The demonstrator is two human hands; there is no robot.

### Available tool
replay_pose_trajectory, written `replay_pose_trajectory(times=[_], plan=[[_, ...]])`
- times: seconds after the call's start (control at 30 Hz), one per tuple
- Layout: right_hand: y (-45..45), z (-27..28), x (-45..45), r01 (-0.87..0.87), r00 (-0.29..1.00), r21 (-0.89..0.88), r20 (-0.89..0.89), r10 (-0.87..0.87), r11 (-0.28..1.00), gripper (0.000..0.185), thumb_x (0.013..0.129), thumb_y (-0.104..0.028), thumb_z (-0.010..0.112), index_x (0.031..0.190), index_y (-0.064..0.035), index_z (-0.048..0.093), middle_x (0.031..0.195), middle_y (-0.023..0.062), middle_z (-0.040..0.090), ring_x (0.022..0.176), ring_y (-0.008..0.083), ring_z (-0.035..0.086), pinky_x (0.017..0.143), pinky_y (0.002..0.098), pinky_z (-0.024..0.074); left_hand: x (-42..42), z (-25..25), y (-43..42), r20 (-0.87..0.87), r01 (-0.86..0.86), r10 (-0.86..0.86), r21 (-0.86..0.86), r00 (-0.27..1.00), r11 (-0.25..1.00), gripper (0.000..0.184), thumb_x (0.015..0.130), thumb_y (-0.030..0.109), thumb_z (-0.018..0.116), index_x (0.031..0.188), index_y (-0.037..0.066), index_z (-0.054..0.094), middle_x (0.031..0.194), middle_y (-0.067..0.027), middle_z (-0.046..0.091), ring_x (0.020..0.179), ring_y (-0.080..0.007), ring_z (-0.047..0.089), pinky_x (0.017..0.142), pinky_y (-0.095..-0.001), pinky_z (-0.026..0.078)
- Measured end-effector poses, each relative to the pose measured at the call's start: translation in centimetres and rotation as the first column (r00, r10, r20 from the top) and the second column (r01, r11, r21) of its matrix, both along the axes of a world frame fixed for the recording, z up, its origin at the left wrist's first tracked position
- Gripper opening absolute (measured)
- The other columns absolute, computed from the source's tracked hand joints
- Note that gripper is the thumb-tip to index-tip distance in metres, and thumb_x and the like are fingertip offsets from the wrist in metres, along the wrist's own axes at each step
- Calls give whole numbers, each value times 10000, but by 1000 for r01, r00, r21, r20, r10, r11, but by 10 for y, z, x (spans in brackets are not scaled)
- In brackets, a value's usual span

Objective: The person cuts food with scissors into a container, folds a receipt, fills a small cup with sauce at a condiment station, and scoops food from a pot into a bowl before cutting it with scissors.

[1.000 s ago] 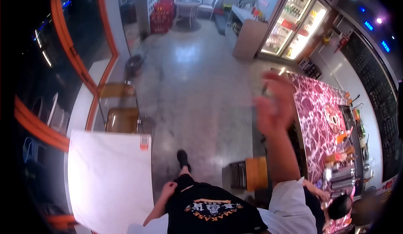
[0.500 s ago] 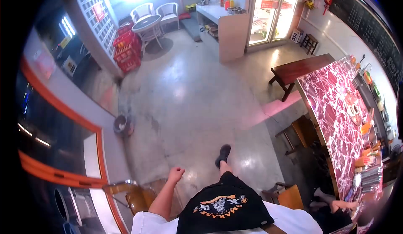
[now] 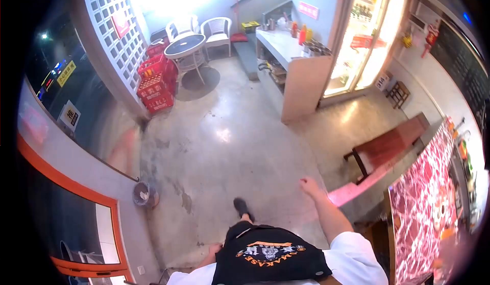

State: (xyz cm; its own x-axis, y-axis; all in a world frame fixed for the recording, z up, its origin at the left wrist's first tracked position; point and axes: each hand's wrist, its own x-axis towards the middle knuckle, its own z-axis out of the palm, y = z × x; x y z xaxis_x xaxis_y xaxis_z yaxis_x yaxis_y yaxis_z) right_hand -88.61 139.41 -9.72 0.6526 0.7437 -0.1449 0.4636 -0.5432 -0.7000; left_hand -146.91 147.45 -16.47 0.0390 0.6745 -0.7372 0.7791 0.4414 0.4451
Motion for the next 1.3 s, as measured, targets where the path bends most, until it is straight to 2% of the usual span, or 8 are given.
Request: replay_pose_trajectory(times=[0.17, 0.3, 0.5, 0.7, 1.0, 1.1, 1.17, 1.3], plan=[[209, 51, 115, 335, 897, 297, -391, -207, 894, 243, 854, -196, 593, 1016, -32, 671, 838, 98, 667, 733, 146, 618, 662, 329, 520, 91, -35, 154, -37, 53, -55, -68, 998, 996, 304, 809, 284, 595, 960, 51, 720, 875, -157, 705, 832, -287, 683, 740, -397, 523], [253, -40, 140, 155, 982, -216, -72, -174, 964, 267, 823, -216, 623, 1042, -66, 651, 795, 73, 658, 638, 173, 585, 568, 348, 490, 175, -37, 304, -36, 126, -130, -91, 991, 988, 300, 808, 271, 603, 982, 51, 711, 902, -161, 702, 835, -291, 680, 740, -396, 523], [219, -100, 124, 175, 720, -477, -534, -442, 861, 285, 855, -263, 590, 974, -34, 711, 773, 118, 680, 721, 229, 634, 640, 404, 497, 355, -9, 560, 1, 149, -149, -35, 989, 988, 277, 805, 238, 623, 985, 42, 697, 917, -168, 700, 833, -290, 674, 736, -389, 525], [255, -80, 213, 159, 747, -591, -452, -488, 791, 250, 867, -245, 593, 919, -20, 691, 725, 90, 646, 677, 184, 608, 595, 358, 472, 629, 41, 796, -12, 466, -498, 373, 867, 802, 327, 797, 256, 651, 1021, 23, 703, 958, -193, 703, 918, -299, 681, 814, -389, 527], [517, -21, 474, 327, 615, -156, -714, -335, 932, 259, 899, -237, 616, 1013, -6, 647, 790, 52, 624, 715, 155, 591, 666, 293, 486, 1079, 225, 974, 212, 422, -785, 747, 582, 514, 228, 814, 268, 638, 870, 48, 643, 814, -175, 656, 799, -342, 638, 695, -419, 491], [633, 88, 525, 343, 613, -76, -738, -284, 936, 294, 929, -197, 602, 1161, -19, 580, 923, 40, 614, 832, 103, 583, 744, 267, 498, 1208, 258, 1042, 126, 480, -836, 770, 534, 422, 291, 795, 296, 657, 976, 70, 680, 966, -160, 678, 945, -350, 634, 815, -422, 503], [684, 89, 548, 437, 702, 198, -685, -195, 877, 299, 909, -157, 624, 1151, 12, 583, 903, 50, 619, 807, 142, 589, 735, 267, 494, 1281, 292, 1079, 37, 467, -872, 833, 488, 297, 350, 792, 319, 673, 1039, 71, 684, 1020, -157, 674, 974, -346, 627, 861, -423, 496], [787, 99, 578, 524, 772, 86, -468, -430, 847, 317, 892, -164, 649, 1162, -11, 586, 923, 51, 634, 819, 128, 592, 764, 270, 495, 1432, 311, 1168, -100, 485, -888, 862, 449, 148, 405, 806, 336, 675, 1123, 86, 640, 1120, -172, 629, 1051, -349, 597, 892, -438, 484]])
